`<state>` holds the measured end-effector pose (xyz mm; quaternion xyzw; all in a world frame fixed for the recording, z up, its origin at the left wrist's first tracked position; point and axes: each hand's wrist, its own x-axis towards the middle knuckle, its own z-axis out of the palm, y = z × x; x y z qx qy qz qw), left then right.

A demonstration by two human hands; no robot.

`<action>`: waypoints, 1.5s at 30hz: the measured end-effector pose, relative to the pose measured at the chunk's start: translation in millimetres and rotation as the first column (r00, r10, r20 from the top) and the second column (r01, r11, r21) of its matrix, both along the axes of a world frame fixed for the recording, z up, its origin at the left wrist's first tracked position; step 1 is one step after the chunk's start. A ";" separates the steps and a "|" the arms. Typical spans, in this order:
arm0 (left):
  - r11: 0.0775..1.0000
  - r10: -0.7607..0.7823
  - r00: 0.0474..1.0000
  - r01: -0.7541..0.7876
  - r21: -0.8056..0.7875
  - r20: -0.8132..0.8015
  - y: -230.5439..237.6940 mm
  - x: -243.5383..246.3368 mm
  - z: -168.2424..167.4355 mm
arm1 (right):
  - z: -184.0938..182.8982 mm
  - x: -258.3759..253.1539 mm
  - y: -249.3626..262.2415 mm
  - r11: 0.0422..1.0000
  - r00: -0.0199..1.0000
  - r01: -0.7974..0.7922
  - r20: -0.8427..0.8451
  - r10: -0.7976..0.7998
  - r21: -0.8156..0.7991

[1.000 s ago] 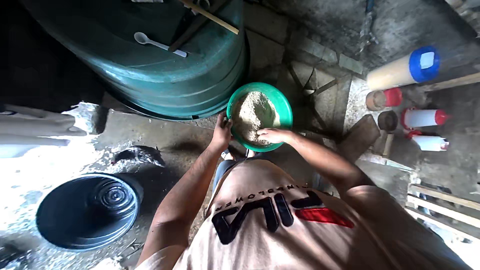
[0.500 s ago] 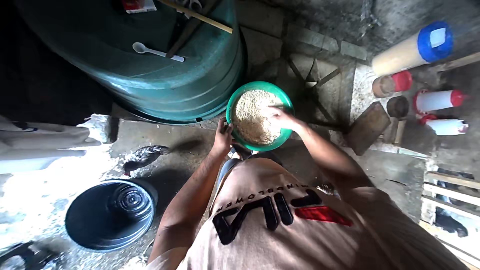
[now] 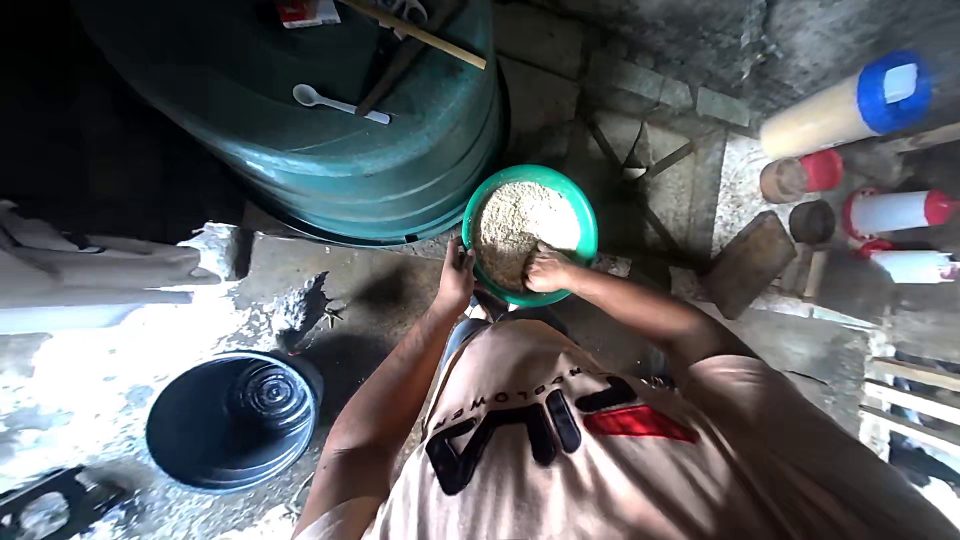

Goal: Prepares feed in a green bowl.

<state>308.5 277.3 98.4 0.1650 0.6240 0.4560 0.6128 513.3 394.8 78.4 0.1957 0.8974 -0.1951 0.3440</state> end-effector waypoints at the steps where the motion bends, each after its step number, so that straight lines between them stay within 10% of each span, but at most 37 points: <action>1: 1.000 -0.006 1.000 0.006 0.002 -0.003 -0.5 -0.6 0.2 | -0.7 -3.6 -1.5 1.000 1.000 0.018 0.015 -0.018 0.008; 11: 1.000 -0.006 1.000 0.006 0.015 0.011 2.3 -3.9 1.6 | 7.1 -26.1 -9.5 0.972 0.976 0.218 0.028 -0.216 -0.086; 17: 1.000 -0.001 0.999 0.001 0.004 0.038 2.8 -5.7 -2.1 | 42.9 -28.7 -3.2 0.796 0.847 0.523 0.080 -0.526 -0.305; 19: 1.000 0.003 0.999 -0.003 0.006 0.047 3.1 -6.2 -2.4 | 43.6 -14.6 -4.1 0.497 0.562 0.707 -0.028 -0.827 -0.503; 21: 1.000 0.004 0.999 -0.005 0.013 0.052 3.0 -6.7 -2.3 | 35.0 -5.0 -1.7 0.040 0.126 0.588 0.043 -0.991 -0.808; 23: 1.000 -0.007 0.998 0.006 0.015 0.058 3.4 -7.7 -1.6 | 38.9 -2.2 5.1 -0.262 -0.082 0.454 0.253 -0.964 -0.852; 25: 1.000 -0.006 0.998 0.006 0.014 0.064 4.3 -8.5 -1.6 | 47.9 9.3 8.9 -0.140 0.017 0.594 0.186 -0.982 -0.792; 28: 1.000 -0.016 0.998 0.016 0.001 0.055 5.2 -9.6 1.8 | 62.6 32.8 17.0 0.631 0.622 0.666 -0.170 -0.764 -0.397; 30: 1.000 -0.024 0.998 0.024 -0.004 0.056 5.4 -10.6 2.7 | 63.9 44.2 26.9 0.927 0.919 0.374 -0.144 -0.366 0.029; 35: 1.000 -0.022 0.998 0.023 -0.019 0.058 6.4 -12.1 4.1 | 47.8 46.3 48.7 0.989 0.988 0.015 0.148 -0.037 0.148; 45: 0.999 0.016 0.999 -0.017 0.035 0.031 14.5 -6.3 -6.7 | 4.7 3.7 1.2 0.999 0.997 -0.039 -0.067 0.040 0.011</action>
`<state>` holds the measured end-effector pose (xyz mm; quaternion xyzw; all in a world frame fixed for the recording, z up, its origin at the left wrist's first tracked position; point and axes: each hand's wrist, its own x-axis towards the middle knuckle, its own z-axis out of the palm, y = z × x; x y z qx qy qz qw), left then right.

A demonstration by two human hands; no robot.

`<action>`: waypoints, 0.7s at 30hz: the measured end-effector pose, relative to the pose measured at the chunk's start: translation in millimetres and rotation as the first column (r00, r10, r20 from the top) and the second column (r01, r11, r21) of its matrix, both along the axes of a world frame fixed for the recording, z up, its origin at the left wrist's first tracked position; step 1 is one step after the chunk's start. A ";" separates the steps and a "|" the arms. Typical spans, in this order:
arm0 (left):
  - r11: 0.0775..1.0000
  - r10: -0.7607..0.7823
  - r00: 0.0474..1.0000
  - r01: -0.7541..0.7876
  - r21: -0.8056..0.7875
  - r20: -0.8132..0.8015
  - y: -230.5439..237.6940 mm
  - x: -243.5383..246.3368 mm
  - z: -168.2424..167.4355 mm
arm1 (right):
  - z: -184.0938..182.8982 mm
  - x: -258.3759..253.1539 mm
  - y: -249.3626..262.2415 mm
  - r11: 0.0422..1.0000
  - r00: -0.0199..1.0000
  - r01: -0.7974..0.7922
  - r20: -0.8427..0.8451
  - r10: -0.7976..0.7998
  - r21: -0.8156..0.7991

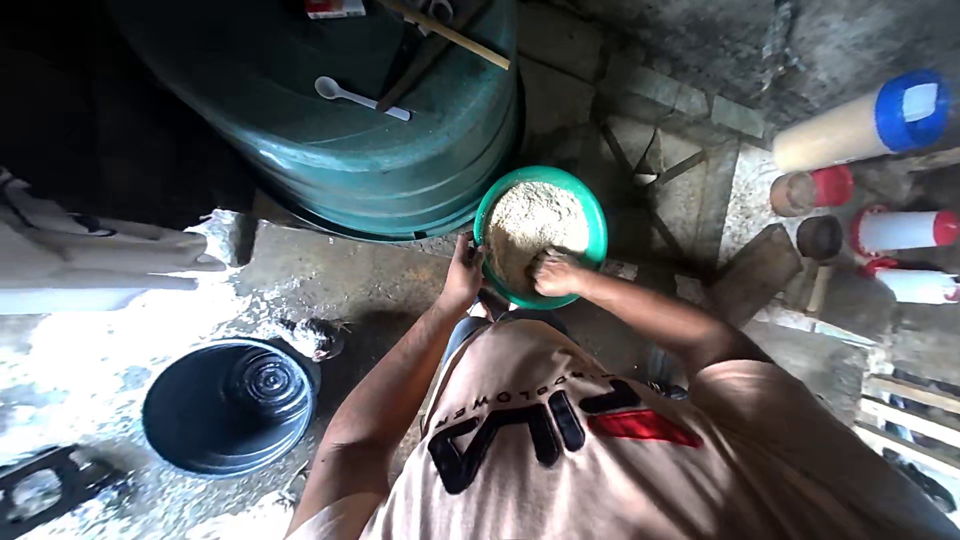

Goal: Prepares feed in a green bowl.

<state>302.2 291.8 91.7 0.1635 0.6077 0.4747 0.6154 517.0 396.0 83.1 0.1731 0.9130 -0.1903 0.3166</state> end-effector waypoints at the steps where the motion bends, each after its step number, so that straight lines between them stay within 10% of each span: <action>1: 1.000 -0.011 1.000 0.011 0.012 -0.016 -1.4 1.4 -0.1 | 0.2 -3.9 -3.2 0.999 0.999 0.032 0.007 -0.032 0.005; 14: 0.999 -0.040 0.998 0.041 0.034 -0.041 -5.7 3.8 16.2 | 24.0 -18.8 -16.6 0.951 0.960 0.278 0.018 -0.279 -0.135; 19: 0.997 -0.067 0.996 0.069 0.031 -0.059 -10.9 0.5 13.8 | 47.6 -21.1 -8.1 0.704 0.761 0.599 -0.005 -0.649 -0.382; 21: 0.997 -0.067 0.996 0.068 0.022 -0.053 -10.5 0.1 14.5 | 44.0 -13.3 -7.0 0.406 0.524 0.685 0.022 -0.852 -0.605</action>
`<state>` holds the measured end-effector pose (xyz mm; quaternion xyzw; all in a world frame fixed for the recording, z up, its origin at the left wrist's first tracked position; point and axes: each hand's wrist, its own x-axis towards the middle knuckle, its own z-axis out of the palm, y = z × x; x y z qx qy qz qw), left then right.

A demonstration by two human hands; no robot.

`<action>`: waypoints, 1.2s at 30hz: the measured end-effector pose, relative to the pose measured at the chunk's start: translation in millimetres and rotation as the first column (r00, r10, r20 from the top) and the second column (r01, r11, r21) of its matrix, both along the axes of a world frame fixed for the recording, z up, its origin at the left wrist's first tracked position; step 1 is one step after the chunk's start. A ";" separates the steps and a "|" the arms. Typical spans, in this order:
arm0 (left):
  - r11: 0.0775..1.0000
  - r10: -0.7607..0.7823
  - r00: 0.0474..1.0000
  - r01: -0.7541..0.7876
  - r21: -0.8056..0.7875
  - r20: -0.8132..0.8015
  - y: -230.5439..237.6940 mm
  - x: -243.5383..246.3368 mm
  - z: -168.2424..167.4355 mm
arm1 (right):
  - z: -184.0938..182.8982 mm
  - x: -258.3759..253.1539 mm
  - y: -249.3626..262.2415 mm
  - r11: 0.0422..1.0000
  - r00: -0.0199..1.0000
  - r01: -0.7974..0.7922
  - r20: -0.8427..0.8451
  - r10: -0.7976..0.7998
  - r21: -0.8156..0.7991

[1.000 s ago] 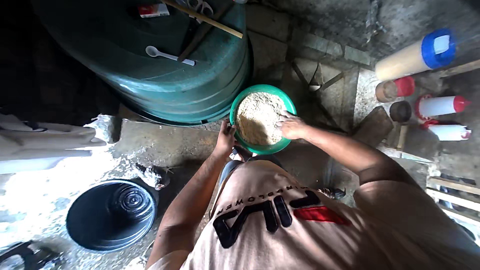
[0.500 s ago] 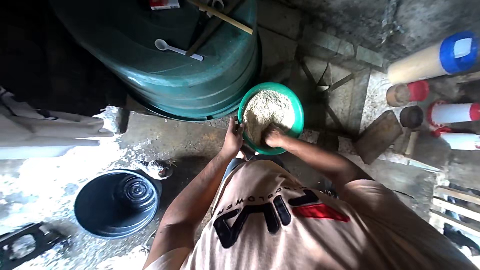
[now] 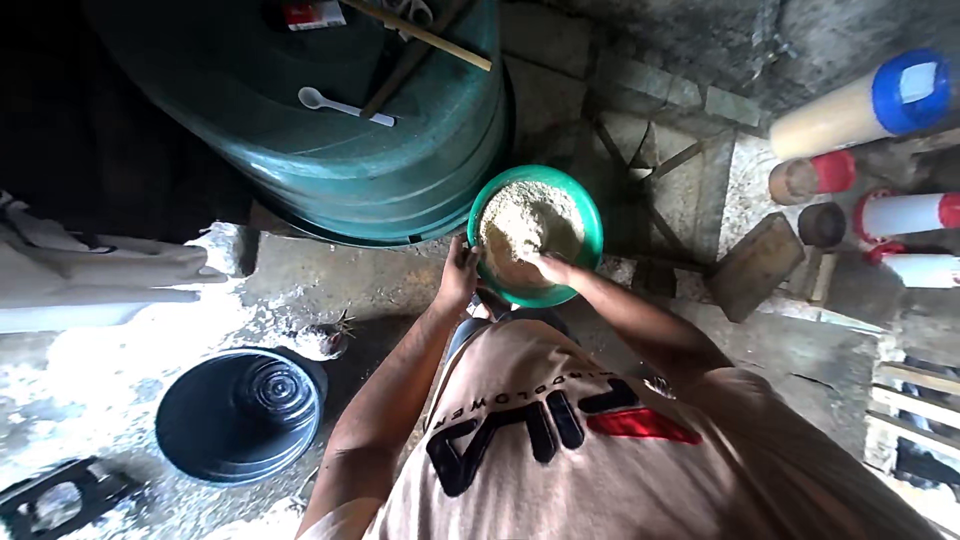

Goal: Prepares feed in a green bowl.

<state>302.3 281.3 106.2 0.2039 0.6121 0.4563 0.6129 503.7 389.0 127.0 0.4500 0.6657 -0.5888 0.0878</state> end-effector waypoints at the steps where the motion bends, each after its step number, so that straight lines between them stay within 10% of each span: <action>1: 1.000 0.004 1.000 -0.004 -0.003 0.008 0.2 -0.6 -0.8 | -9.0 6.6 1.3 0.974 0.973 0.166 -0.133 -0.186 -0.153; 4: 1.000 0.019 0.999 -0.018 -0.013 0.028 0.1 -3.7 -4.0 | -5.0 20.6 11.7 0.810 0.833 0.424 -0.177 -0.524 -0.405; 8: 1.000 0.003 1.000 -0.003 -0.015 -0.005 2.8 -6.5 -3.2 | 10.1 46.8 46.3 0.777 0.776 0.619 -0.059 -0.628 -0.114; 19: 0.996 -0.086 0.996 0.087 0.033 -0.020 35.5 -13.0 13.7 | -47.9 6.3 110.4 0.613 0.682 0.688 0.057 -0.730 -0.389; 31: 0.998 -0.044 0.998 0.043 -0.042 -0.033 41.8 -15.8 7.7 | -47.7 -16.9 102.3 0.746 0.823 0.506 -0.018 -0.568 -0.433; 36: 0.998 -0.053 0.998 0.052 -0.020 -0.046 46.9 -16.7 8.3 | -5.2 -9.9 110.6 0.990 0.986 0.138 -0.094 -0.137 0.006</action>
